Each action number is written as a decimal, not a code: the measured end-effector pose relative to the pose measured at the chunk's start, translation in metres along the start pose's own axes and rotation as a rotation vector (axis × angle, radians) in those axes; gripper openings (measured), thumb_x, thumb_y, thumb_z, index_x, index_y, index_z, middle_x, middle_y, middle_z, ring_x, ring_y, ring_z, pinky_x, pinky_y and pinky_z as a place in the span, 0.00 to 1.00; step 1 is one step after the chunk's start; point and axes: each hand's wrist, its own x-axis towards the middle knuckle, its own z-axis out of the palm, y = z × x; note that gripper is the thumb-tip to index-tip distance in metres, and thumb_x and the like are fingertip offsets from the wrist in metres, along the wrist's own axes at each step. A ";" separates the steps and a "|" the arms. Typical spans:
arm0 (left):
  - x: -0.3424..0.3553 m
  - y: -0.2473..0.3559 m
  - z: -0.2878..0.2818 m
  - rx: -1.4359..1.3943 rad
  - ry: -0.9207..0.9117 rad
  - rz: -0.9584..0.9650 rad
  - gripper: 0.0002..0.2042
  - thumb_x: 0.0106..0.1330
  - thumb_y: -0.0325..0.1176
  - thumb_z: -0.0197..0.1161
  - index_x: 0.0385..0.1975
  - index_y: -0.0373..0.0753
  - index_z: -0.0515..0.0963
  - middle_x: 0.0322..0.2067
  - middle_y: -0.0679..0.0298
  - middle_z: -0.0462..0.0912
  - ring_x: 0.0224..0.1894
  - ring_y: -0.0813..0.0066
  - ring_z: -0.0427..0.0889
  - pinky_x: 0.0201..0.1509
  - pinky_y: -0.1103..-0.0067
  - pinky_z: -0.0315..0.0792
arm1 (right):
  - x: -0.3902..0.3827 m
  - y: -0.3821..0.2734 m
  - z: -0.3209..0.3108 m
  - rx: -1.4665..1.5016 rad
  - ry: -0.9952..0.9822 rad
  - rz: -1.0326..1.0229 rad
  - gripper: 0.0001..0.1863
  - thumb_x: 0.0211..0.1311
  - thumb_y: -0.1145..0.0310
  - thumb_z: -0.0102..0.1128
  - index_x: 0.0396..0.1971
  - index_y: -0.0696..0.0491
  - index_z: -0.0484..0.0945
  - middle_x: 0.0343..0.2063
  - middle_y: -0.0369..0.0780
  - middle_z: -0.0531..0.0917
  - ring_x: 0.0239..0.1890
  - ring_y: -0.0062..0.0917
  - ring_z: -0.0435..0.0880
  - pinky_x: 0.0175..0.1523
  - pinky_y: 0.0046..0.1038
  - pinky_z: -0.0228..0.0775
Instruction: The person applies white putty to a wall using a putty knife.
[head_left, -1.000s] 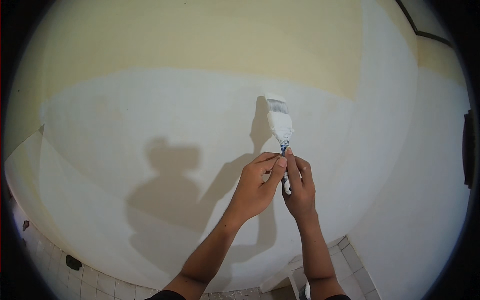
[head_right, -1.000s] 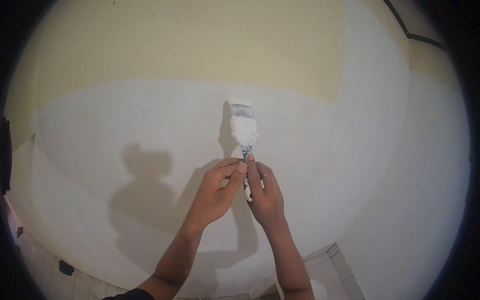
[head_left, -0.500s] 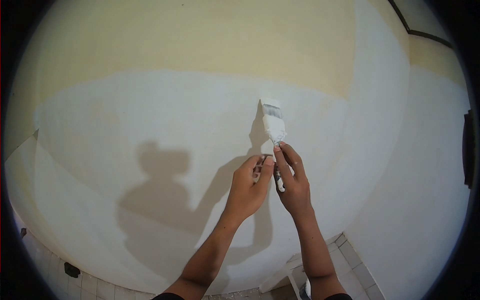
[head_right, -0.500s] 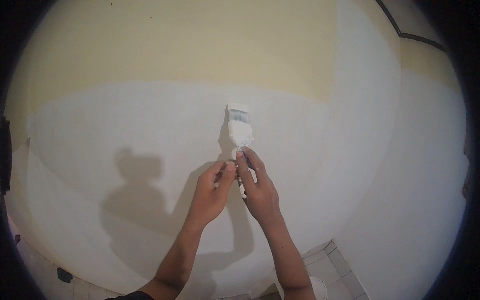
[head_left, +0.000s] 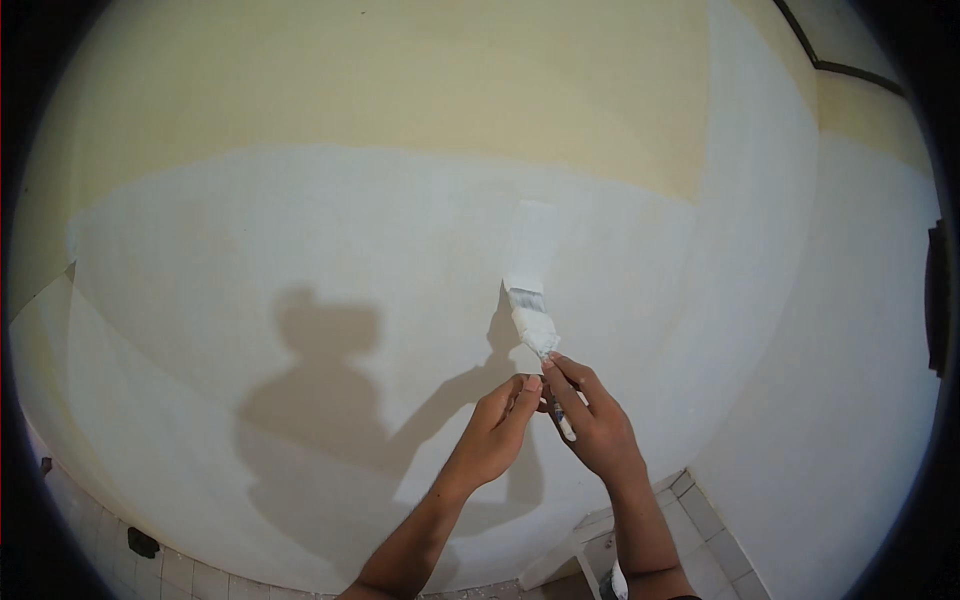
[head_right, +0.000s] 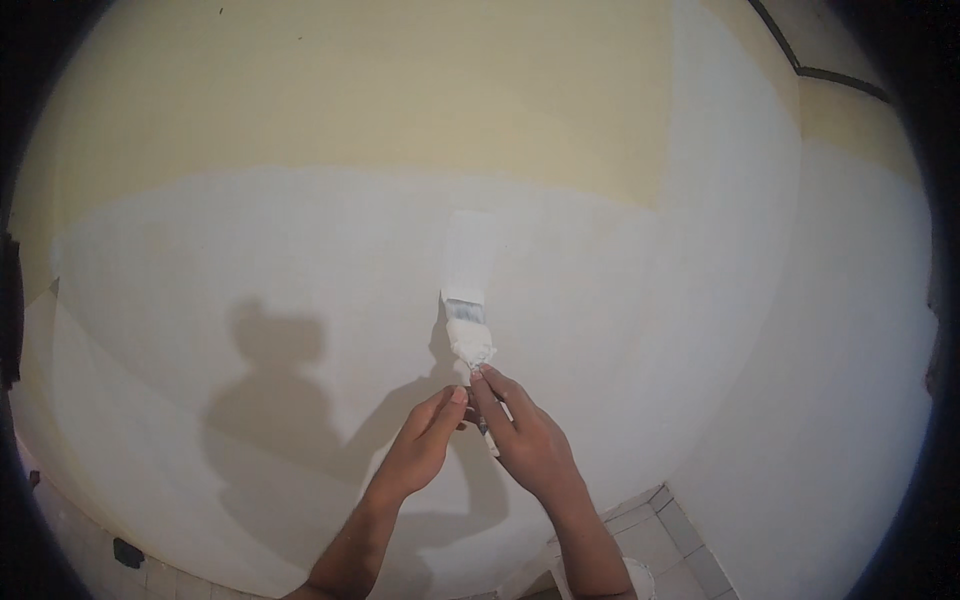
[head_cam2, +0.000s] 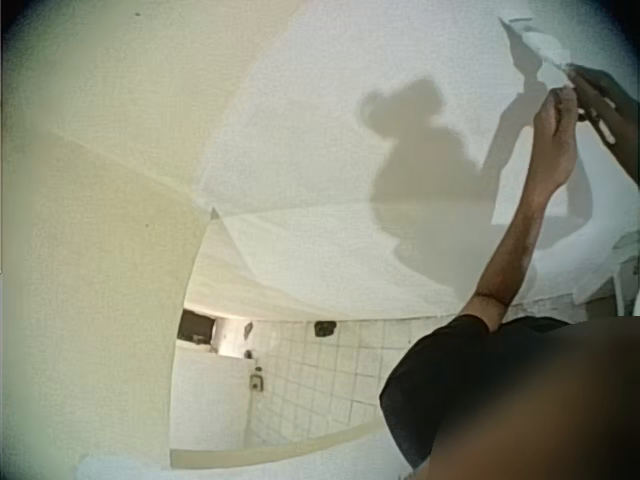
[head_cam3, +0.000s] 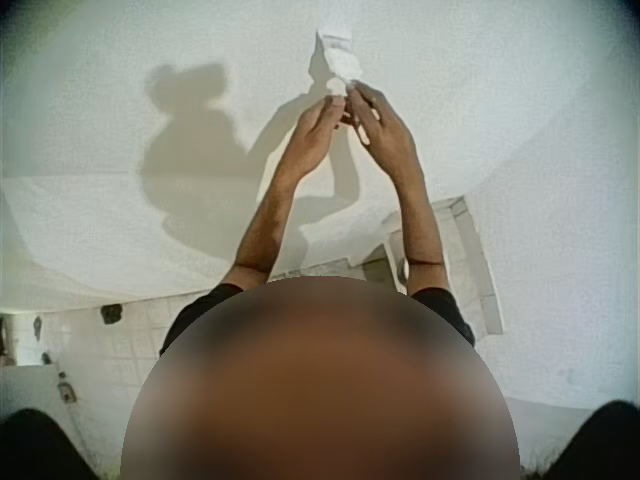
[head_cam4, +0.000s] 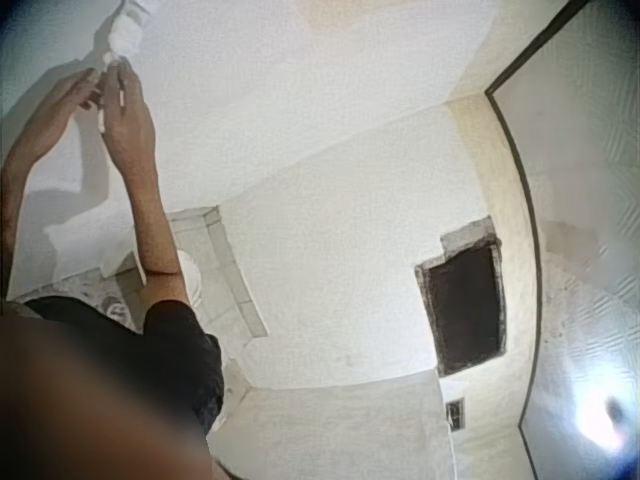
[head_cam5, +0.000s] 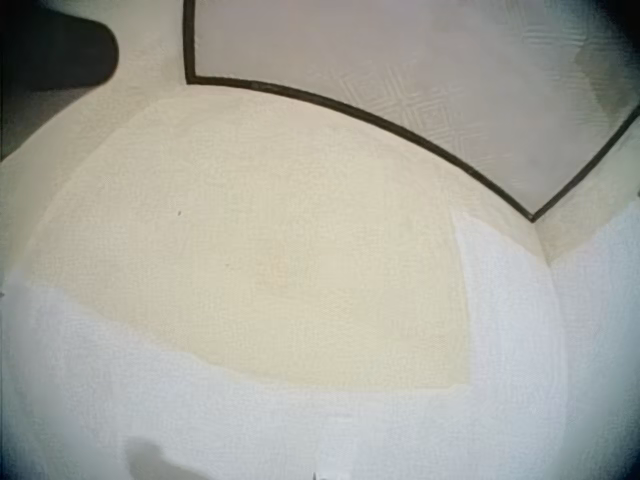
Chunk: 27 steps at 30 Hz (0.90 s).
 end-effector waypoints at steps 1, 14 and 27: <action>0.001 0.000 -0.001 -0.023 -0.019 0.006 0.22 0.78 0.46 0.43 0.46 0.30 0.74 0.39 0.60 0.80 0.44 0.72 0.78 0.54 0.74 0.69 | 0.000 0.000 0.000 -0.003 -0.001 0.003 0.24 0.56 0.79 0.60 0.55 0.58 0.74 0.53 0.45 0.76 0.50 0.35 0.82 0.47 0.31 0.81; 0.015 0.059 -0.005 -0.023 0.007 0.161 0.22 0.78 0.46 0.43 0.45 0.31 0.74 0.39 0.60 0.79 0.43 0.71 0.78 0.53 0.75 0.69 | 0.072 -0.006 -0.017 -0.020 0.249 -0.112 0.24 0.55 0.79 0.59 0.55 0.59 0.75 0.55 0.47 0.76 0.52 0.37 0.81 0.48 0.31 0.80; -0.011 0.049 -0.012 -0.002 -0.276 -0.040 0.26 0.78 0.48 0.41 0.46 0.26 0.74 0.39 0.57 0.79 0.43 0.71 0.78 0.53 0.74 0.71 | 0.034 -0.010 -0.040 0.213 -0.145 -0.006 0.35 0.42 0.82 0.70 0.56 0.53 0.73 0.52 0.45 0.79 0.52 0.40 0.81 0.53 0.34 0.78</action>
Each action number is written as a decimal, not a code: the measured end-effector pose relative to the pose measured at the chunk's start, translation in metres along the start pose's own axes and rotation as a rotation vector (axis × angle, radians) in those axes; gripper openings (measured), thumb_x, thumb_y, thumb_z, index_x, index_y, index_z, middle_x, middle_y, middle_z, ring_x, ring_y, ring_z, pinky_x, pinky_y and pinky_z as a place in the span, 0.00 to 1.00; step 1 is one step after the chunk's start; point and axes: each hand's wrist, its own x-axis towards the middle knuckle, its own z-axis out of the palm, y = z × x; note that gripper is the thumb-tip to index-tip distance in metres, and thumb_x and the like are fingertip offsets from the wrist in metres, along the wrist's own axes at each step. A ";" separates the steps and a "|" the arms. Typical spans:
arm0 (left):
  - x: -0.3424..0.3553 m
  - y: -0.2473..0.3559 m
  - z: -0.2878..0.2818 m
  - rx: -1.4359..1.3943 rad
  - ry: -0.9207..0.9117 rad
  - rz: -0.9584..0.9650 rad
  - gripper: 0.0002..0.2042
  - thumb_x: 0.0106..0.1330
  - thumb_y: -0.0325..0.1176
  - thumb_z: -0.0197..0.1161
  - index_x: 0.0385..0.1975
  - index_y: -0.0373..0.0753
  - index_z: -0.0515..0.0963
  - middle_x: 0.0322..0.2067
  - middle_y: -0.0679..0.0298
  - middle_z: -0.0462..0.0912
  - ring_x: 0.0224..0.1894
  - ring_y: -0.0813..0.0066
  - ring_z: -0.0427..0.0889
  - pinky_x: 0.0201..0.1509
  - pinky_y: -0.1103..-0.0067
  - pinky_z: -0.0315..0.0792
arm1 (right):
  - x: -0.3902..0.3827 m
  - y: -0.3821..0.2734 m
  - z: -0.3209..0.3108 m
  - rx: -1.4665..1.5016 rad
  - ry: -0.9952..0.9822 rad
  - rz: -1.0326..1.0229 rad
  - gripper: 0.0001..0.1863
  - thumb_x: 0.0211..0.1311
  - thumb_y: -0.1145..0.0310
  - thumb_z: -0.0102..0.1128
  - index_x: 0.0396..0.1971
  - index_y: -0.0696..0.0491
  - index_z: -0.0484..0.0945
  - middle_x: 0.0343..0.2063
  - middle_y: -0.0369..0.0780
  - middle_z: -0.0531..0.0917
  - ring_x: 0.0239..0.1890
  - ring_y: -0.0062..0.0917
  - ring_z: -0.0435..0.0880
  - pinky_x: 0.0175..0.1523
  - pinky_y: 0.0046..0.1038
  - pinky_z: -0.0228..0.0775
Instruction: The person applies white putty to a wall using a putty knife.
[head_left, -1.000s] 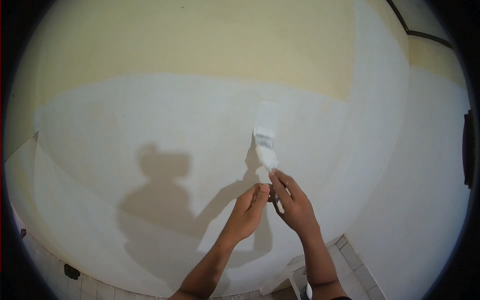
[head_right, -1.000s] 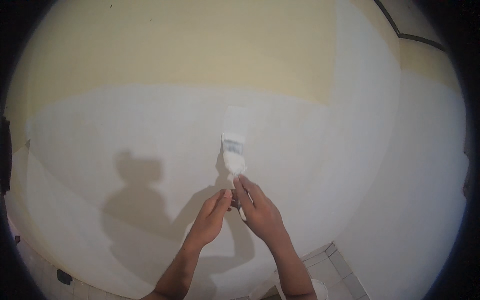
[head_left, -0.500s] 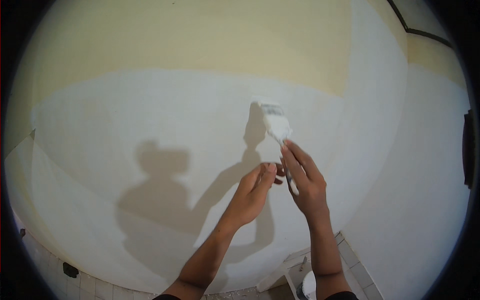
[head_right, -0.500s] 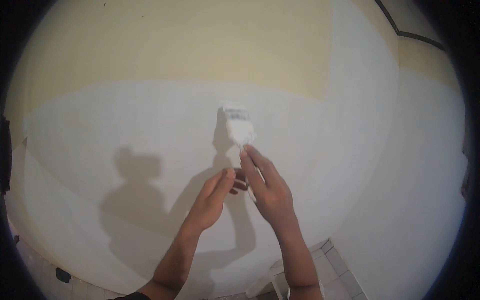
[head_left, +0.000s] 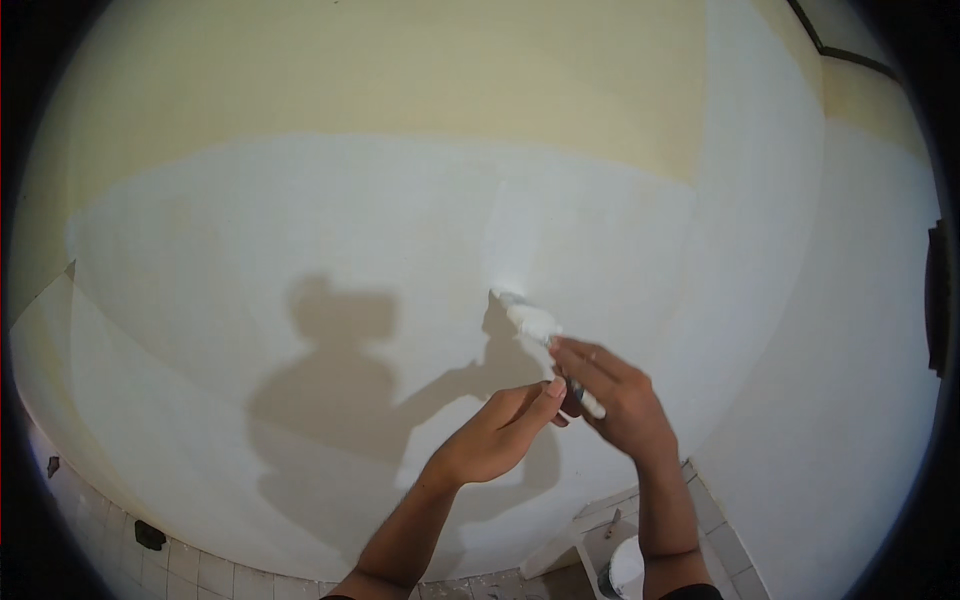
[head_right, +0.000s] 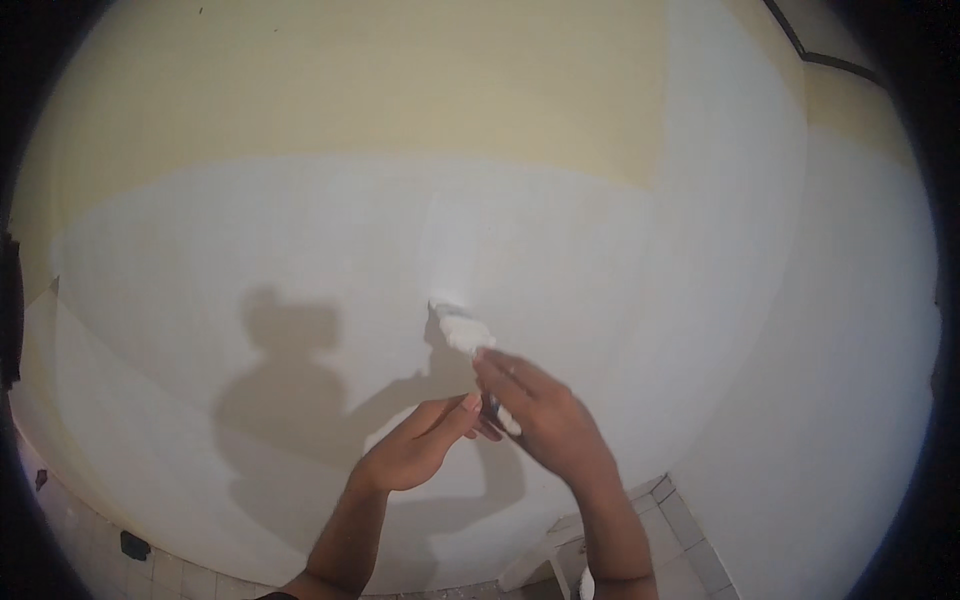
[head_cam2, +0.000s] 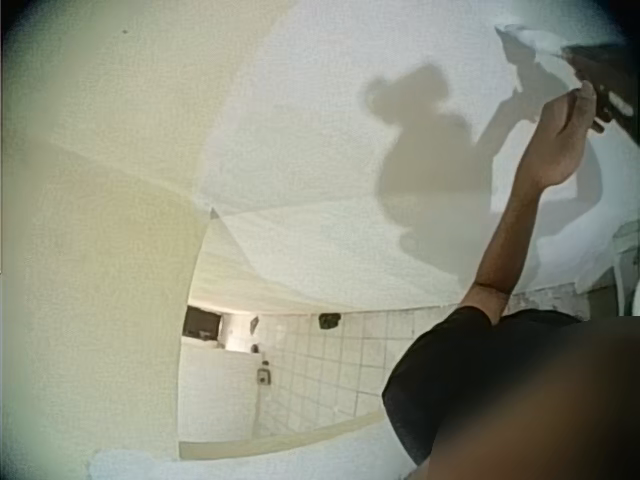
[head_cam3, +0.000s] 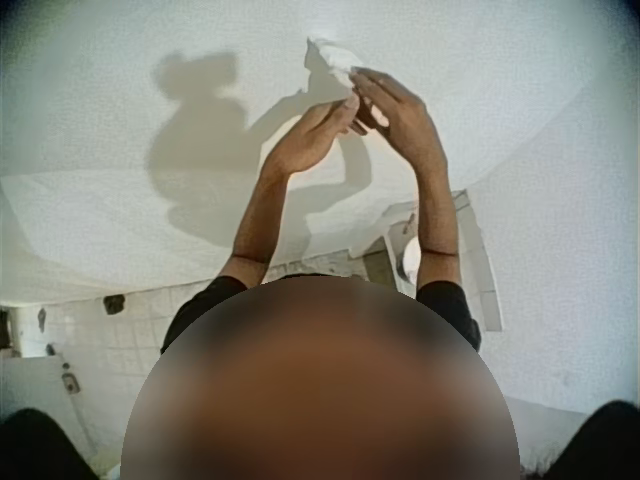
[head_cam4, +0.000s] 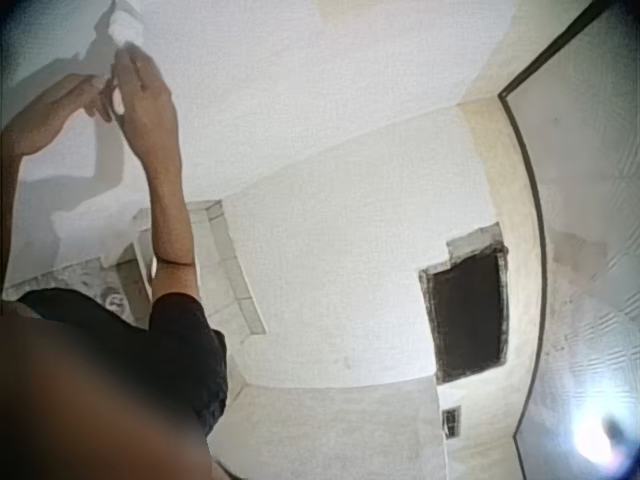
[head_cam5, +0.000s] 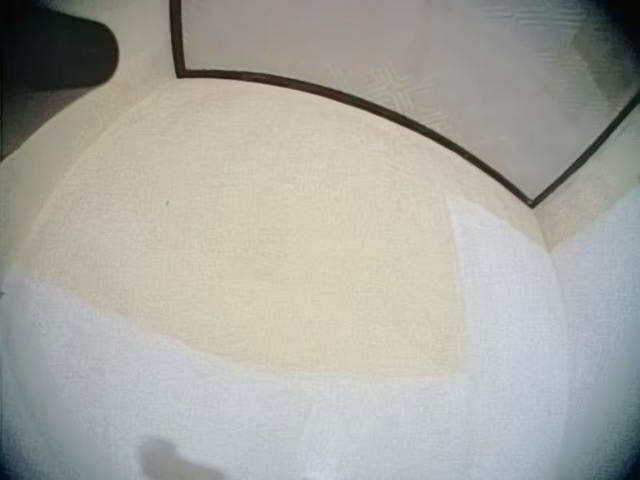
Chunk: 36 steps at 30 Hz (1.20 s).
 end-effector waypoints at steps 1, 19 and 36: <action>0.005 0.000 -0.001 -0.004 -0.005 -0.004 0.26 0.78 0.48 0.41 0.46 0.26 0.74 0.39 0.57 0.79 0.43 0.71 0.78 0.53 0.74 0.71 | 0.010 0.003 -0.005 0.003 0.031 0.002 0.32 0.43 0.81 0.70 0.54 0.54 0.75 0.51 0.46 0.80 0.51 0.41 0.81 0.52 0.34 0.78; 0.023 -0.005 -0.006 0.087 0.070 -0.008 0.26 0.77 0.49 0.42 0.41 0.27 0.77 0.35 0.57 0.83 0.38 0.71 0.80 0.48 0.75 0.73 | 0.004 0.023 0.007 -0.119 -0.014 0.023 0.25 0.54 0.78 0.61 0.56 0.52 0.75 0.55 0.43 0.77 0.51 0.38 0.81 0.49 0.33 0.79; 0.059 -0.012 0.021 0.117 0.087 0.047 0.24 0.77 0.46 0.43 0.35 0.31 0.80 0.30 0.60 0.84 0.35 0.75 0.82 0.42 0.78 0.73 | 0.055 0.070 -0.052 -0.198 0.424 -0.056 0.17 0.56 0.80 0.63 0.47 0.55 0.80 0.45 0.44 0.83 0.44 0.39 0.84 0.46 0.33 0.79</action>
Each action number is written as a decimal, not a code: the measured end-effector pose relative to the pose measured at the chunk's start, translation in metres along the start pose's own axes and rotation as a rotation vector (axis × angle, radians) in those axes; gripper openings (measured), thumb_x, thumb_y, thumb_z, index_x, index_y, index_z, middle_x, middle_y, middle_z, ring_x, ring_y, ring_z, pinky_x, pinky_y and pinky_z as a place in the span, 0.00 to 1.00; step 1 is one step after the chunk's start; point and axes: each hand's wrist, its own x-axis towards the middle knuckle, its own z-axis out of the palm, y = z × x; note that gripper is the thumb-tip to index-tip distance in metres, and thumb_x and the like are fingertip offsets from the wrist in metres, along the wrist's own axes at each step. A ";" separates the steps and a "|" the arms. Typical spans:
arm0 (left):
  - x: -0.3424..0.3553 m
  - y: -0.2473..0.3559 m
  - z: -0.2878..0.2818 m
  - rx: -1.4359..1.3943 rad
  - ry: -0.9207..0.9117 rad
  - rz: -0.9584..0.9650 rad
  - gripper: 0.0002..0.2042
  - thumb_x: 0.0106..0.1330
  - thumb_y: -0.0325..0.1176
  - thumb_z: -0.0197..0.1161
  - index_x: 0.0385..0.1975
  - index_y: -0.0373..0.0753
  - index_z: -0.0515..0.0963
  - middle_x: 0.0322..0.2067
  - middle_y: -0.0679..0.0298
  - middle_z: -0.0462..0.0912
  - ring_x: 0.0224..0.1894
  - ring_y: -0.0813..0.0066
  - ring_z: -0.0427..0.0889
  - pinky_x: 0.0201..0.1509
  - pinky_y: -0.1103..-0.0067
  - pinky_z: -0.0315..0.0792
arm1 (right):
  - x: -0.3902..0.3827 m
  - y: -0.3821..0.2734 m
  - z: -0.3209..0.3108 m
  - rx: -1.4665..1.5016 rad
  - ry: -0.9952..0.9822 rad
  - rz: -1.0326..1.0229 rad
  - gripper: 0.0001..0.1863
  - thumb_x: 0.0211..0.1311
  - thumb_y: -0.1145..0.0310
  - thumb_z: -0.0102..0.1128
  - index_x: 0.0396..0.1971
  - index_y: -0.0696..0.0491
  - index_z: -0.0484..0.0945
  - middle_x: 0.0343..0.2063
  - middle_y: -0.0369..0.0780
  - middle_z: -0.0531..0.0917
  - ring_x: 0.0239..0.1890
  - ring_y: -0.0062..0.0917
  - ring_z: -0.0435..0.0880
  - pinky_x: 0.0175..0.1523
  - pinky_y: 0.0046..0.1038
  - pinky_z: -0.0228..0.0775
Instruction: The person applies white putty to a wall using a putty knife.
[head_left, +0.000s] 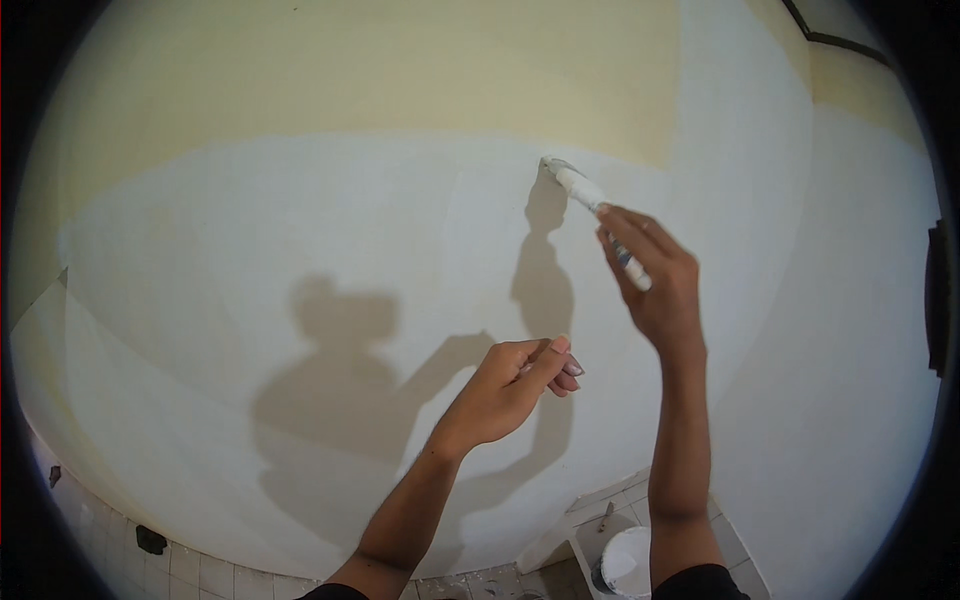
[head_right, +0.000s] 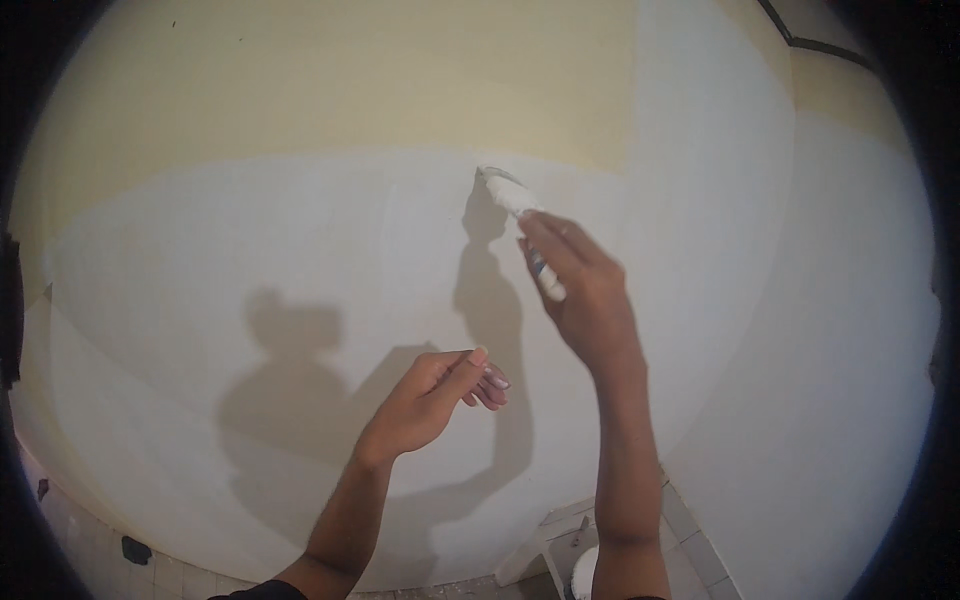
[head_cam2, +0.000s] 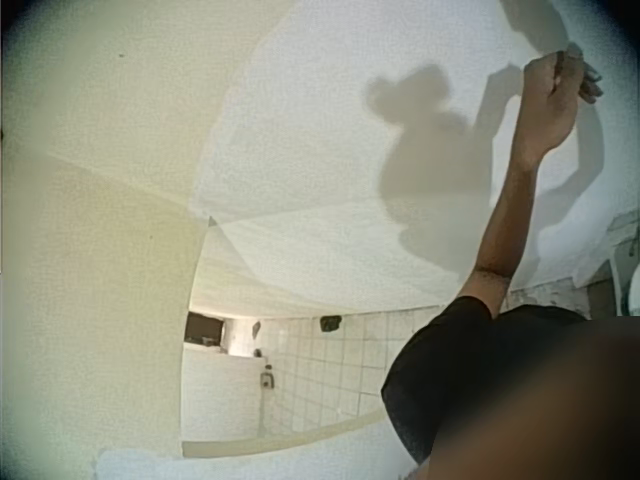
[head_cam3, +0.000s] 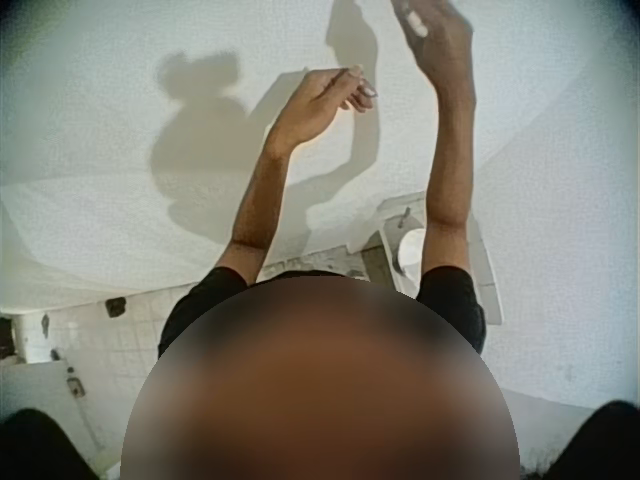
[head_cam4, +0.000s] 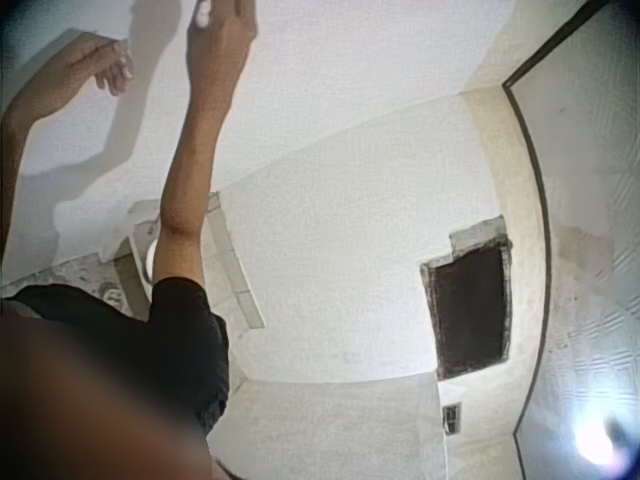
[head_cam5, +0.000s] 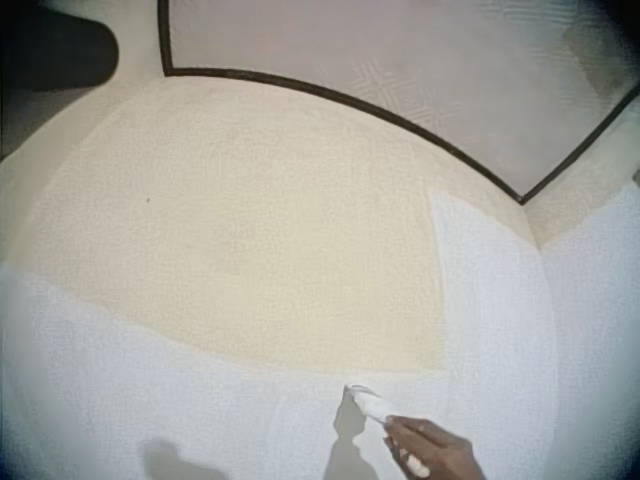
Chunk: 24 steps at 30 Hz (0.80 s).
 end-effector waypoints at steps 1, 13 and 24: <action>0.000 -0.004 -0.002 -0.006 0.017 0.011 0.24 0.77 0.46 0.43 0.35 0.31 0.80 0.29 0.60 0.84 0.34 0.75 0.82 0.42 0.78 0.73 | -0.010 0.002 0.007 -0.017 0.016 -0.046 0.19 0.56 0.80 0.63 0.49 0.54 0.79 0.47 0.45 0.82 0.46 0.39 0.84 0.47 0.33 0.79; -0.028 0.004 -0.026 0.015 0.066 -0.044 0.22 0.76 0.42 0.49 0.25 0.30 0.78 0.23 0.61 0.81 0.27 0.76 0.79 0.37 0.78 0.72 | -0.065 -0.042 0.001 0.212 -0.329 0.003 0.31 0.43 0.82 0.69 0.53 0.55 0.74 0.49 0.45 0.80 0.47 0.39 0.83 0.46 0.33 0.81; -0.038 0.035 -0.048 -0.056 0.236 0.103 0.17 0.73 0.33 0.53 0.23 0.30 0.77 0.21 0.61 0.80 0.26 0.75 0.79 0.35 0.79 0.73 | 0.011 -0.067 0.065 -0.024 -0.090 -0.307 0.27 0.49 0.81 0.59 0.54 0.64 0.71 0.51 0.49 0.76 0.49 0.38 0.81 0.43 0.30 0.80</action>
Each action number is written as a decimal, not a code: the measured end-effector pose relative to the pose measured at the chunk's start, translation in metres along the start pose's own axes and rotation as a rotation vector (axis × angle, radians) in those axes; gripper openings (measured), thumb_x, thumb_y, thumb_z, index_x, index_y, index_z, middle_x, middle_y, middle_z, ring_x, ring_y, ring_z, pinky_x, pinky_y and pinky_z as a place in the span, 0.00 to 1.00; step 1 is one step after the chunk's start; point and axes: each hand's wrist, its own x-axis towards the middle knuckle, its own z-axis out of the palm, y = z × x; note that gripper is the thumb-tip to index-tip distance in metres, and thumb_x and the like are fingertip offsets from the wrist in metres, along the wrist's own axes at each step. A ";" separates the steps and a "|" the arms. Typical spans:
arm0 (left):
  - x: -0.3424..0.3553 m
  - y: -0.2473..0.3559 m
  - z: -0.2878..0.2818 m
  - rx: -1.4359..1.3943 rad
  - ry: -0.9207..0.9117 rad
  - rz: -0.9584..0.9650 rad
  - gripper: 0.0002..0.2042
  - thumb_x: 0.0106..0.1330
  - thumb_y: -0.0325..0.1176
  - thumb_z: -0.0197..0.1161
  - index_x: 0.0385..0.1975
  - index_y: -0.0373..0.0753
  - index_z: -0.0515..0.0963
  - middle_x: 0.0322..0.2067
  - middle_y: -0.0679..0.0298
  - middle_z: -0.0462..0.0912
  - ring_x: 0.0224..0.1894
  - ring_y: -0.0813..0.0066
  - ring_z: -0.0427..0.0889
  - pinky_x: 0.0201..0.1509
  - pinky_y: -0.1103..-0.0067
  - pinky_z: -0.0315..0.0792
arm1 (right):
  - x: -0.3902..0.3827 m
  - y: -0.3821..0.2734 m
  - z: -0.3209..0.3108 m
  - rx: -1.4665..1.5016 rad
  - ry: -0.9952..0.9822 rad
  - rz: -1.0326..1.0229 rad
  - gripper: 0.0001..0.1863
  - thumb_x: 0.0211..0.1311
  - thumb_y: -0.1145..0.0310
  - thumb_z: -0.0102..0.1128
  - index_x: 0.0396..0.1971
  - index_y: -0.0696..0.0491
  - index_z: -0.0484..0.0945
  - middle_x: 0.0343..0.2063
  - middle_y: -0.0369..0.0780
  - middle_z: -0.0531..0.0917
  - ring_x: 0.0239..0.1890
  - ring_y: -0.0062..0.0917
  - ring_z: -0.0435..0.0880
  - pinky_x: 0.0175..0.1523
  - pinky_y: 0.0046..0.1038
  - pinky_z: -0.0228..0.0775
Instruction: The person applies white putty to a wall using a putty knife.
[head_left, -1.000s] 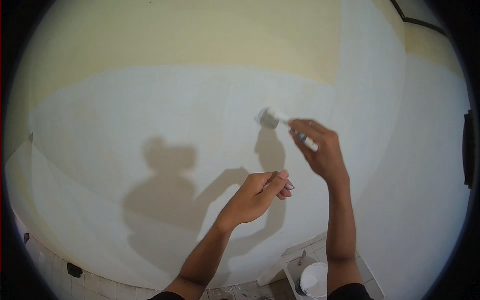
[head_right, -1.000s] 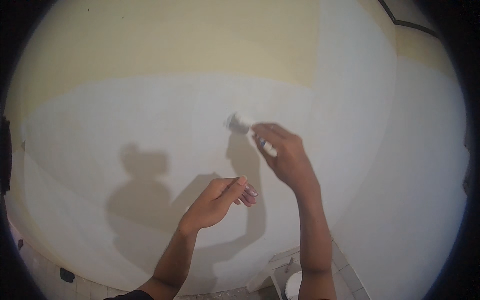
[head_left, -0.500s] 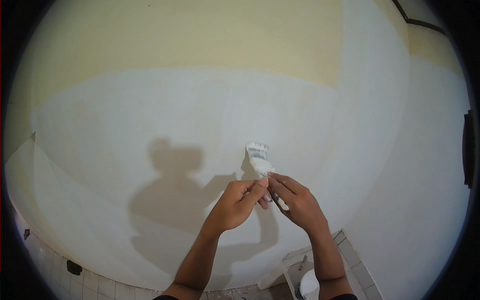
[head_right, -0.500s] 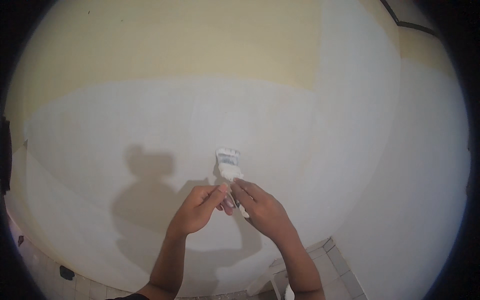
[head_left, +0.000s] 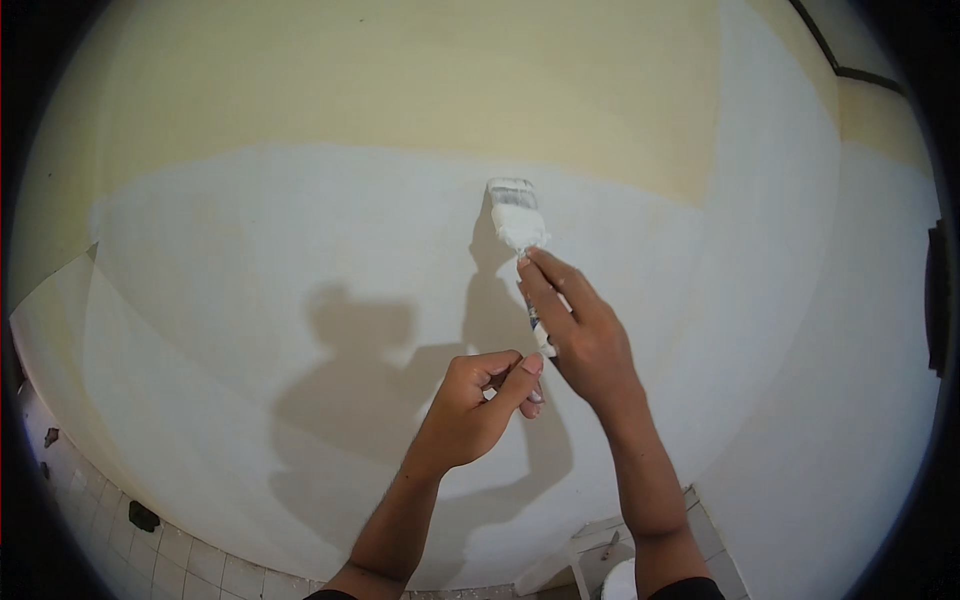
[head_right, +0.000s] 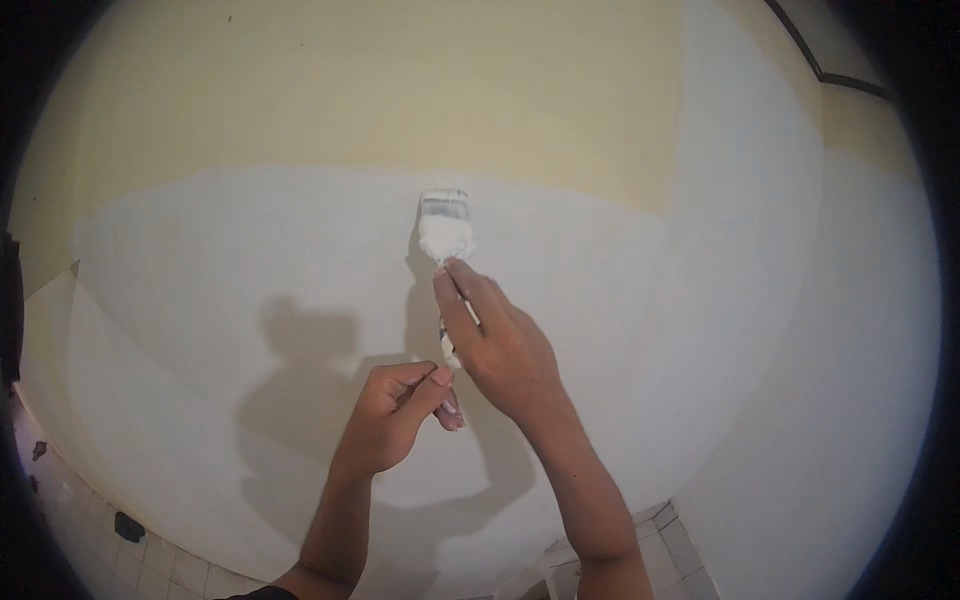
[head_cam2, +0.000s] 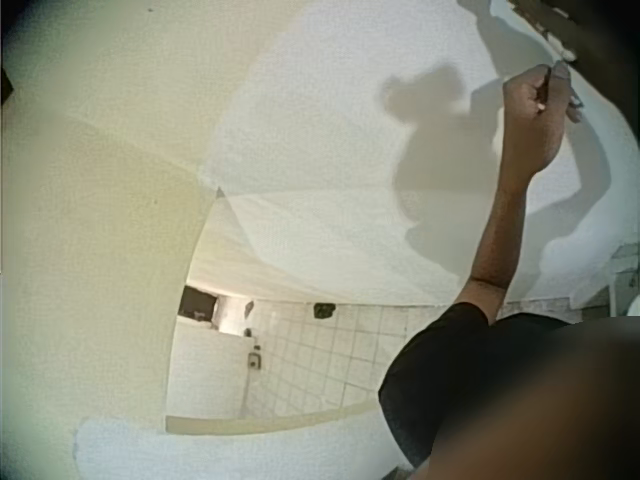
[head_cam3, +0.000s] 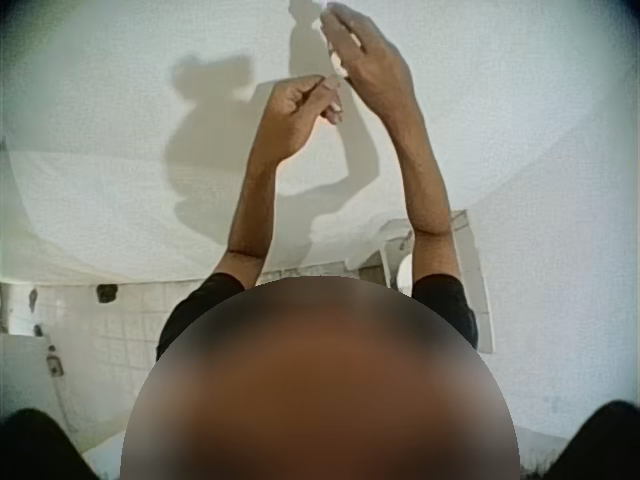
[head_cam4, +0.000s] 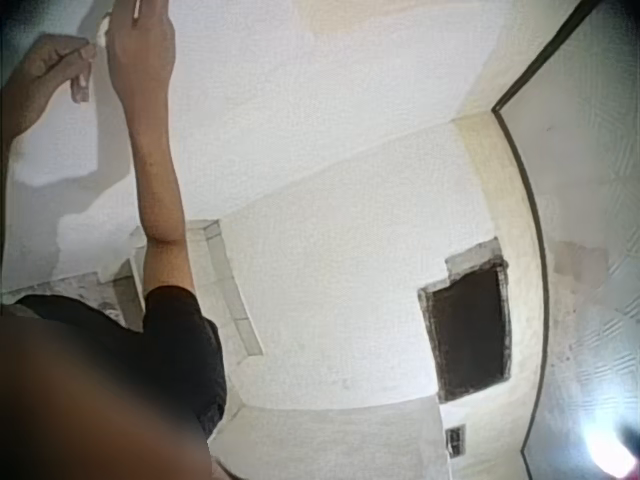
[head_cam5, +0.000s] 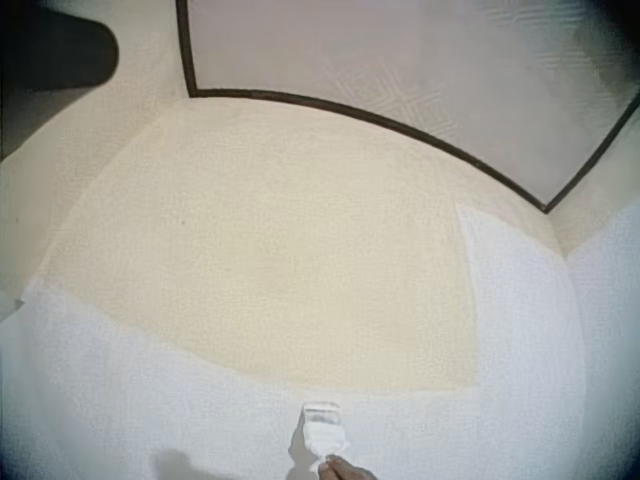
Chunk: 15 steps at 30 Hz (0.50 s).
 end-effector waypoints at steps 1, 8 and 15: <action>-0.003 -0.005 0.003 -0.007 0.048 0.010 0.16 0.73 0.32 0.53 0.23 0.30 0.77 0.22 0.61 0.80 0.26 0.75 0.79 0.35 0.79 0.73 | -0.010 -0.004 0.005 0.019 -0.009 0.021 0.27 0.50 0.81 0.59 0.54 0.64 0.71 0.52 0.49 0.75 0.50 0.38 0.80 0.43 0.31 0.80; -0.025 -0.011 -0.028 0.121 -0.061 -0.050 0.13 0.69 0.29 0.56 0.23 0.29 0.77 0.21 0.61 0.80 0.26 0.76 0.80 0.34 0.79 0.74 | -0.041 -0.035 -0.006 0.227 -0.199 0.162 0.29 0.48 0.81 0.63 0.55 0.58 0.72 0.52 0.49 0.76 0.51 0.39 0.80 0.46 0.33 0.80; -0.013 -0.012 -0.026 -0.018 -0.023 -0.001 0.15 0.70 0.32 0.57 0.21 0.31 0.76 0.20 0.63 0.79 0.25 0.78 0.79 0.33 0.80 0.73 | -0.005 -0.015 0.000 0.064 0.039 0.164 0.29 0.48 0.86 0.61 0.55 0.58 0.73 0.53 0.45 0.77 0.53 0.38 0.80 0.49 0.32 0.80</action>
